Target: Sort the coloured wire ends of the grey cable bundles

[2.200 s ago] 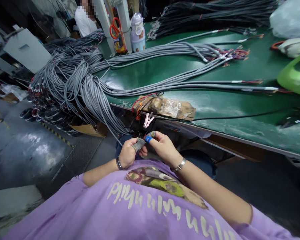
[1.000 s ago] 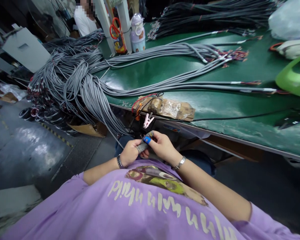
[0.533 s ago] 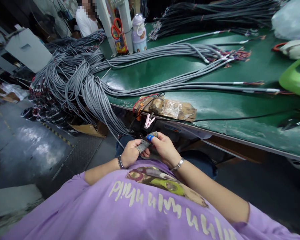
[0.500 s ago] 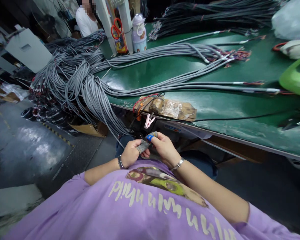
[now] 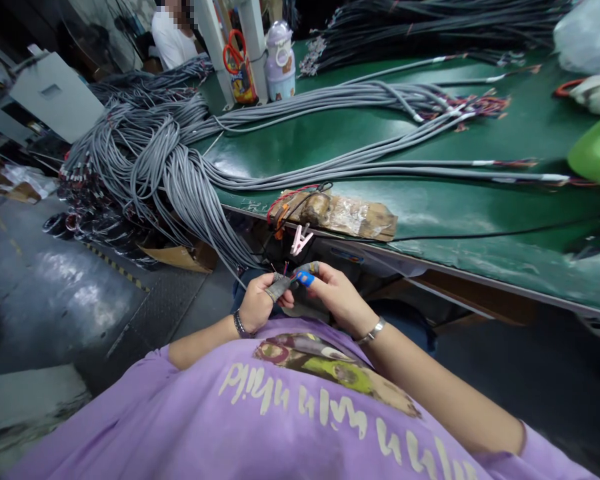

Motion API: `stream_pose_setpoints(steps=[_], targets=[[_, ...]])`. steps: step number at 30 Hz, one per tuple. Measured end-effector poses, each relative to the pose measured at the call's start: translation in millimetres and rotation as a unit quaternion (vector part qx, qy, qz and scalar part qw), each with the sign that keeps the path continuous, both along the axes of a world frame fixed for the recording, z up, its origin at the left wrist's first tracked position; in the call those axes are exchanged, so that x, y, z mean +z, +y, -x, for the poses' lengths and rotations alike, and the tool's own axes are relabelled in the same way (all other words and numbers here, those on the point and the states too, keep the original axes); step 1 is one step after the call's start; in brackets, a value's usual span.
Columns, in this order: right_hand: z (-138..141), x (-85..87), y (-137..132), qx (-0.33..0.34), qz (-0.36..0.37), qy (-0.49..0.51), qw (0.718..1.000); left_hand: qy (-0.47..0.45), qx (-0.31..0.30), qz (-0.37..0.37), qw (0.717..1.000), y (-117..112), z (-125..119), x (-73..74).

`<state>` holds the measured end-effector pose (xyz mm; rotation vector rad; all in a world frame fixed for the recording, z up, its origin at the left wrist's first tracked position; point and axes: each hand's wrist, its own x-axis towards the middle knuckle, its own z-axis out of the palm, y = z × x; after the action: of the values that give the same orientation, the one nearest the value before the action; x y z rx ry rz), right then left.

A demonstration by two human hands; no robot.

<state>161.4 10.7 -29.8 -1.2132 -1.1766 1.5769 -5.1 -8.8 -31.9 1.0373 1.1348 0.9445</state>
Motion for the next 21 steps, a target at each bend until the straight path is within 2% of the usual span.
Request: stream_pose_setpoints(steps=[9, 11, 15, 17, 21], targets=[[3.7, 7.0, -1.5, 0.010, -0.048, -0.040, 0.998, 0.010, 0.016, 0.006, 1.000, 1.7, 4.9, -8.2], [7.8, 9.6, -2.8, 0.016, -0.038, -0.043, 0.998, 0.024, 0.021, 0.009, 0.999, -0.7, 8.5, -7.8], [18.8, 11.7, 3.1, -0.020, -0.019, -0.059, 0.998, 0.058, 0.005, -0.001, 0.998, 3.0, 23.5, -8.4], [21.4, 9.3, 10.0, -0.020, -0.007, -0.026, 0.999, 0.076, -0.022, -0.015, 0.997, 11.1, 30.9, -10.2], [20.6, 0.4, 17.0, 0.043, 0.015, 0.092, 0.995, 0.106, -0.072, -0.010, 0.992, 24.0, 35.4, -11.8]])
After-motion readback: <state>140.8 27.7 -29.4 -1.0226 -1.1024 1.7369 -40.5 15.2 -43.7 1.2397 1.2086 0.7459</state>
